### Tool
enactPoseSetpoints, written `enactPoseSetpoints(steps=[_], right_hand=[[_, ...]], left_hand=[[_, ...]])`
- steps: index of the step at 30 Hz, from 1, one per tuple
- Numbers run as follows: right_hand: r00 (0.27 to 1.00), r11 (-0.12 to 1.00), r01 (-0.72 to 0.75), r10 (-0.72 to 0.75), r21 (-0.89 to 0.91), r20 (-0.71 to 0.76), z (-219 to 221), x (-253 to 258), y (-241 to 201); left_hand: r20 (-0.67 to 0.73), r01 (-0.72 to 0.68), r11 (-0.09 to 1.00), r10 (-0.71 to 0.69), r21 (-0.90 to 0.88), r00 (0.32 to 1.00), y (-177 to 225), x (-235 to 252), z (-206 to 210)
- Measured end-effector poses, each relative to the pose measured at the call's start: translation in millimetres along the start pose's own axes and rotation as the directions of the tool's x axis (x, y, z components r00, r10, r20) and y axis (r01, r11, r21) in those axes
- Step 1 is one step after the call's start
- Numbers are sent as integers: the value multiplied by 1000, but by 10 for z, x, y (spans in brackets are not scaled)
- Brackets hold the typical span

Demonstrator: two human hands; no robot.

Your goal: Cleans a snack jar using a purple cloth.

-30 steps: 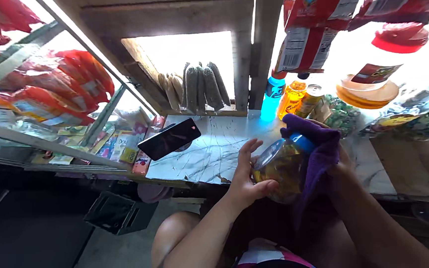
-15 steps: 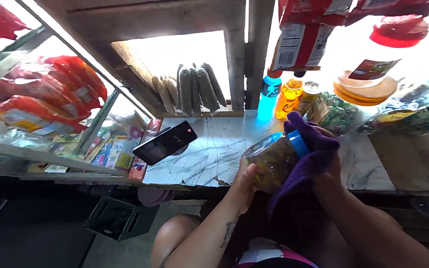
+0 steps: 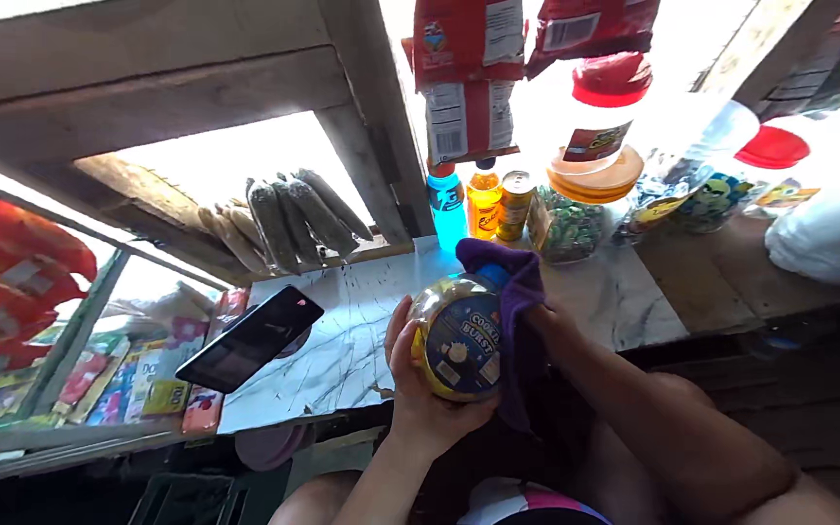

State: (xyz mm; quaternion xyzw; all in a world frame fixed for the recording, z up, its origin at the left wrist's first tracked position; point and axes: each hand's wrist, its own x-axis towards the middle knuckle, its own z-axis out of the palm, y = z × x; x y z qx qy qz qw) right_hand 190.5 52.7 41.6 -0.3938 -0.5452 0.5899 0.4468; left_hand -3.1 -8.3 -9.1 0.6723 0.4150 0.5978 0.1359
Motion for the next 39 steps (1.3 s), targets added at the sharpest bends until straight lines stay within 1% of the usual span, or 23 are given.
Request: enactPoseSetpoints(steps=[2,6,10,16,21,26,28,30,33,36,39], right_hand=[[999,999,-48,48,19,18,-21,21,-41],[984,985,-162,166,-66,57,-84,80,-93],[994,995,-92,94,-36,47,-75,83,-22],[989,988,-142,144,-56,37,-46,74,-45],[991,991,-130,131,-36,34,-32,76,-9],[998,996,-66,65,-67,-16,17,60,-36],[999,996,-30,27,-87,-33,36,38,-22],[998,997,30,-33,-70,-46,67,3,13],[990,989,138,-139,-46,-26,96,-29,97],[975,973,223,-224,-52,-7,58,-6,198],[961,959,275,-275,-70,5,25,15,230]], left_hand=[[0,-40,997,40,65,999,12,4,15],[11,-62,993,61,100,998,31,6,17],[19,-57,993,55,103,998,16,-2,22],[23,-21,994,19,107,1000,18,-20,22],[36,-23,995,20,99,999,0,-23,-3],[68,-44,998,40,51,997,-13,-34,-44],[52,-14,1000,14,1,999,5,-29,-39],[39,36,995,-32,-96,999,20,-6,-40],[8,114,971,-115,-210,993,7,14,-45],[19,177,949,-178,-261,984,-13,-1,-39],[28,192,950,-190,-247,981,-25,-20,-26]])
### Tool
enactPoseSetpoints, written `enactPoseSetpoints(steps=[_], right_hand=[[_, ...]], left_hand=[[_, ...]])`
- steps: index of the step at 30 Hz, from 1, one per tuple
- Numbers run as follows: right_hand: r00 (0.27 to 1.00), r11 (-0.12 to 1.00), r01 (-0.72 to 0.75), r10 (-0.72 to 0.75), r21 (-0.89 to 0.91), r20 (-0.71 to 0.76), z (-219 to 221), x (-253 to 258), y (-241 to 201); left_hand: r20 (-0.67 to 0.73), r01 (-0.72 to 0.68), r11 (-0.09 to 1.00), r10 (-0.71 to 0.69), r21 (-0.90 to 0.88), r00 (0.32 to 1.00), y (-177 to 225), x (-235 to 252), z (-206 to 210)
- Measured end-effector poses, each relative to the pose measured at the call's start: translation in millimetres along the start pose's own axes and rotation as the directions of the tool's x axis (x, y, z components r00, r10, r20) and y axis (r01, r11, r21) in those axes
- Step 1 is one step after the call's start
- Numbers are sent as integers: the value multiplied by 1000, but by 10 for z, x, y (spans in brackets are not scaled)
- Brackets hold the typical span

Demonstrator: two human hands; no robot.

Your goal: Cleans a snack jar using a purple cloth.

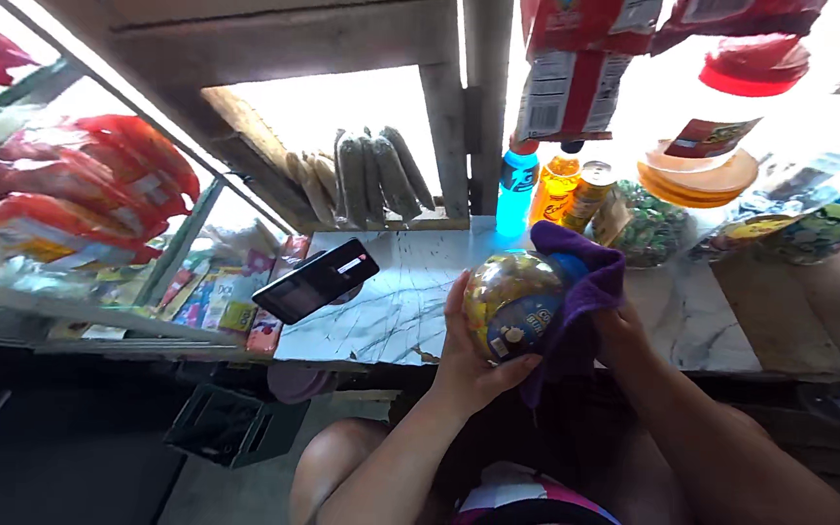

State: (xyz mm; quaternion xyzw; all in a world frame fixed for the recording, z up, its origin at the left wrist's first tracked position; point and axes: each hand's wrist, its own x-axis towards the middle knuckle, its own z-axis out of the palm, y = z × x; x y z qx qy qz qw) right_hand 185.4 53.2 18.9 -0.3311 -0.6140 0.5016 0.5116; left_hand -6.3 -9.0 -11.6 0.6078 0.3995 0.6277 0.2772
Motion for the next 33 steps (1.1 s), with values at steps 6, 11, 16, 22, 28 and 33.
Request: enactPoseSetpoints(steps=[6,11,16,22,28,33], right_hand=[[996,995,90,-89,-32,14,-15,-42,5],[989,989,145,-143,-37,37,-16,-33,24],[980,977,198,-194,-80,53,-19,-26,60],[973,960,228,-221,-163,61,-28,-34,66],[949,909,315,-292,-273,121,-40,40,66],[934,882,356,-326,-310,146,-33,41,39]], left_hand=[[7,18,999,-18,-43,1000,28,30,-3],[28,151,967,-149,-203,989,43,56,-5],[54,317,904,-315,-286,948,107,76,-32],[99,441,809,-440,-388,893,168,101,-54],[119,598,689,-609,-409,784,176,128,-67],[112,625,649,-649,-434,752,187,142,-64]])
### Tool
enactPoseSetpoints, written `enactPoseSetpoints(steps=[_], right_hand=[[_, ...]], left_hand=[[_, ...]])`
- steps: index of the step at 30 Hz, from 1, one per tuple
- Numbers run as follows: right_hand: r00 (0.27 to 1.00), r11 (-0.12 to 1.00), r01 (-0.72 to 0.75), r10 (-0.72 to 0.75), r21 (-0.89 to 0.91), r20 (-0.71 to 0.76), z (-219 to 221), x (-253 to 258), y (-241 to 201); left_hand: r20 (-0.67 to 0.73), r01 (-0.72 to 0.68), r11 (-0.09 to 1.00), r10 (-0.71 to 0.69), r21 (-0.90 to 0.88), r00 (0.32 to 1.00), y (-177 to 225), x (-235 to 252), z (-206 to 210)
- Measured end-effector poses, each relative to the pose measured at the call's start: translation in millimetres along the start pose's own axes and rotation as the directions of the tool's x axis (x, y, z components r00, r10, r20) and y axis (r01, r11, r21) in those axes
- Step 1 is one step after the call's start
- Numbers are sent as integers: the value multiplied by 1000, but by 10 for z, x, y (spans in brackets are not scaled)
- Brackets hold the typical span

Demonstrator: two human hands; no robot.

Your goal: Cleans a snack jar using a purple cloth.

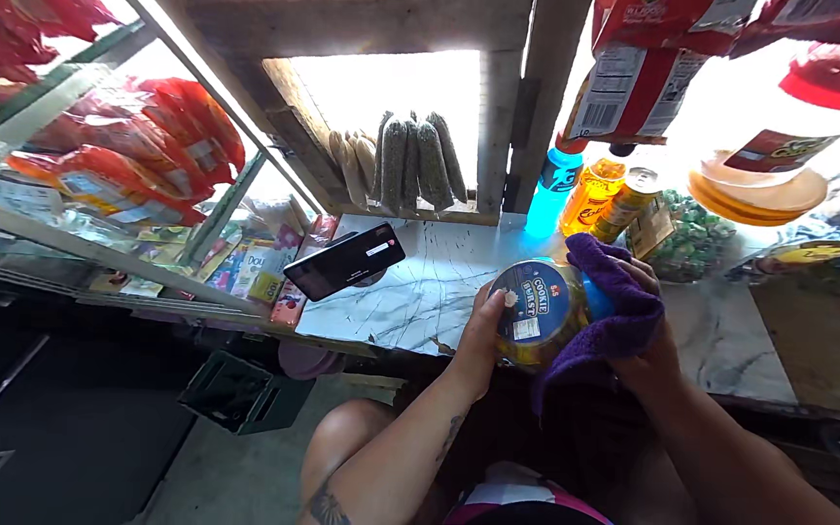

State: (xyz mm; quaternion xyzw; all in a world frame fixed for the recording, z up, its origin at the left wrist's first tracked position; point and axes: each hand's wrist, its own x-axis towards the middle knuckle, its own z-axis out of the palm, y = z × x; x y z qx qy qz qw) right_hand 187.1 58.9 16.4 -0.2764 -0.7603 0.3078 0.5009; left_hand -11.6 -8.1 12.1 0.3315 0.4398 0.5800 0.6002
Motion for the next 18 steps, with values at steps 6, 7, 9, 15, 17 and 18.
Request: enactPoseSetpoints(steps=[6,7,9,15,17,18], right_hand=[[999,999,30,-30,-17,11,-12,7,-8],[999,999,41,-41,-21,13,-14,7,-2],[998,998,58,-57,-35,18,-18,2,4],[998,997,59,-58,-47,7,-8,11,-3],[998,997,56,-56,-47,-2,-7,12,-6],[999,997,54,-54,-48,-7,-7,12,-10]], left_hand=[[-3,9,1000,-9,-7,1000,1,-1,11],[-5,11,1000,-11,-9,1000,6,-3,13],[-7,8,1000,-8,-11,1000,6,-6,12],[-1,10,1000,-10,-16,1000,12,-19,19],[16,-18,1000,18,-15,1000,-5,-19,6],[22,-28,1000,29,-12,999,-8,-19,2]])
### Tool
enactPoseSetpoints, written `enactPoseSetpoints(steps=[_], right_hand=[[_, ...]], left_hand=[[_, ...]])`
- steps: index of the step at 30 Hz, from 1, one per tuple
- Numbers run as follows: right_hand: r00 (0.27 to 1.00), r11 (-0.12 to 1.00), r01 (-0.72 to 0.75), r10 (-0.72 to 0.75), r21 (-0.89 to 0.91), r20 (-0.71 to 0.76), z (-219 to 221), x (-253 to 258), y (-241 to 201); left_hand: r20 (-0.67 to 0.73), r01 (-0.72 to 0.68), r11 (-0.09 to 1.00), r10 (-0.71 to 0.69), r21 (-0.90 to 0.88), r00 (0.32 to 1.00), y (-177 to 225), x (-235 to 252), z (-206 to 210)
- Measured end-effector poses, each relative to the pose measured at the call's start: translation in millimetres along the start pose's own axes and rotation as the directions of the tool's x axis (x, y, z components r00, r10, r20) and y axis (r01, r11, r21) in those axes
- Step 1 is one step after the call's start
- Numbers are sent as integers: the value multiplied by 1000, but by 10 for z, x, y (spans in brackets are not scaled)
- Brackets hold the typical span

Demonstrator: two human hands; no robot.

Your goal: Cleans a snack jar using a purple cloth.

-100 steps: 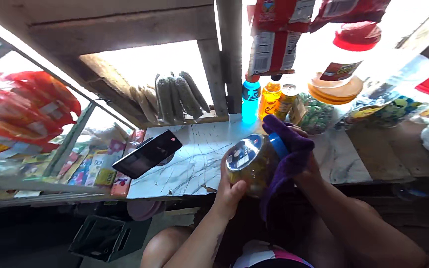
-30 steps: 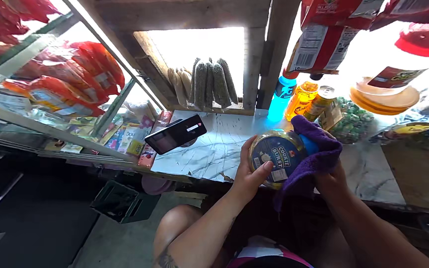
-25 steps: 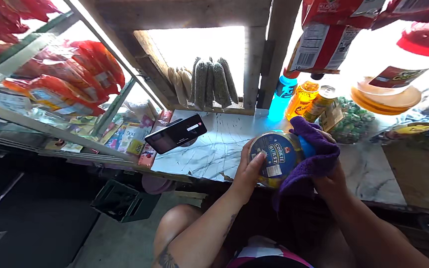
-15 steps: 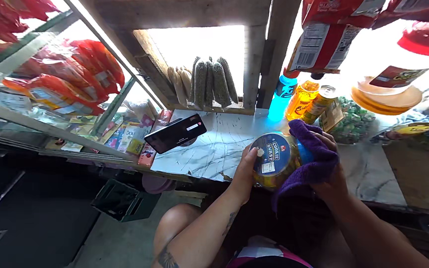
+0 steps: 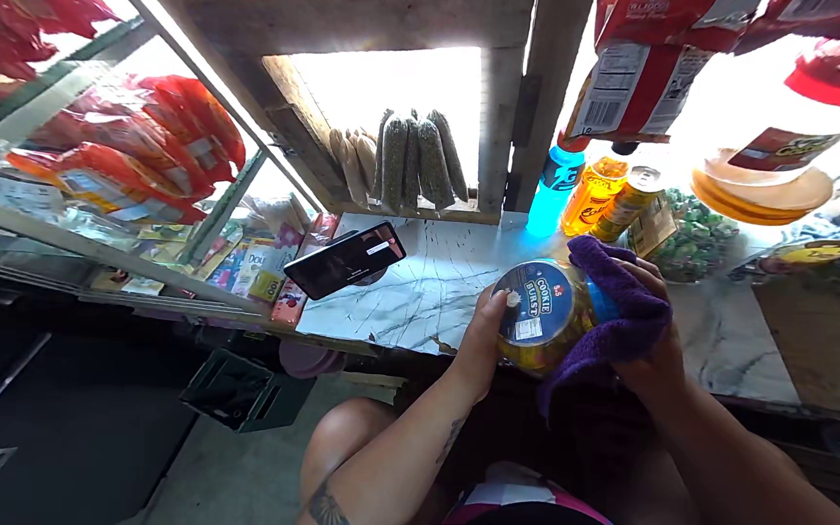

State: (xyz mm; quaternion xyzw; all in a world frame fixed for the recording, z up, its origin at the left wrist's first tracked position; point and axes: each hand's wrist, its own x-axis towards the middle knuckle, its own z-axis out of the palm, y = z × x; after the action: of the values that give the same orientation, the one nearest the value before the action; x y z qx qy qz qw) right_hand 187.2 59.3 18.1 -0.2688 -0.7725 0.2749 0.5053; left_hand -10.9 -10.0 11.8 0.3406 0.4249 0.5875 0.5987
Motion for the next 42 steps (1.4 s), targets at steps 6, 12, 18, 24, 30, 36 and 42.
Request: enactPoseSetpoints(steps=[6,12,18,24,30,36,42], right_hand=[[1000,1000,20,-20,5,-18,-17,8,38],[1000,1000,-5,5,4,-19,-40,-2,59],[999,999,-49,49,8,-16,-67,-85,79],[989,988,-149,150,51,-18,-76,-75,25],[962,958,-264,270,107,-37,-44,-49,-3],[940,938,-336,339,88,-22,-61,-50,9],[903,890,-423,431,168,-8,-59,-24,-52]], left_hand=[[20,-37,999,36,37,999,0,-26,13],[49,-130,984,125,123,991,-13,-35,16],[92,-263,951,251,164,964,-33,-45,26],[127,-368,885,346,287,930,-98,-28,-1],[112,-435,759,440,485,891,-154,-25,-11],[176,-565,574,592,592,786,-177,-34,-3],[225,-611,471,644,636,731,-160,-49,17]])
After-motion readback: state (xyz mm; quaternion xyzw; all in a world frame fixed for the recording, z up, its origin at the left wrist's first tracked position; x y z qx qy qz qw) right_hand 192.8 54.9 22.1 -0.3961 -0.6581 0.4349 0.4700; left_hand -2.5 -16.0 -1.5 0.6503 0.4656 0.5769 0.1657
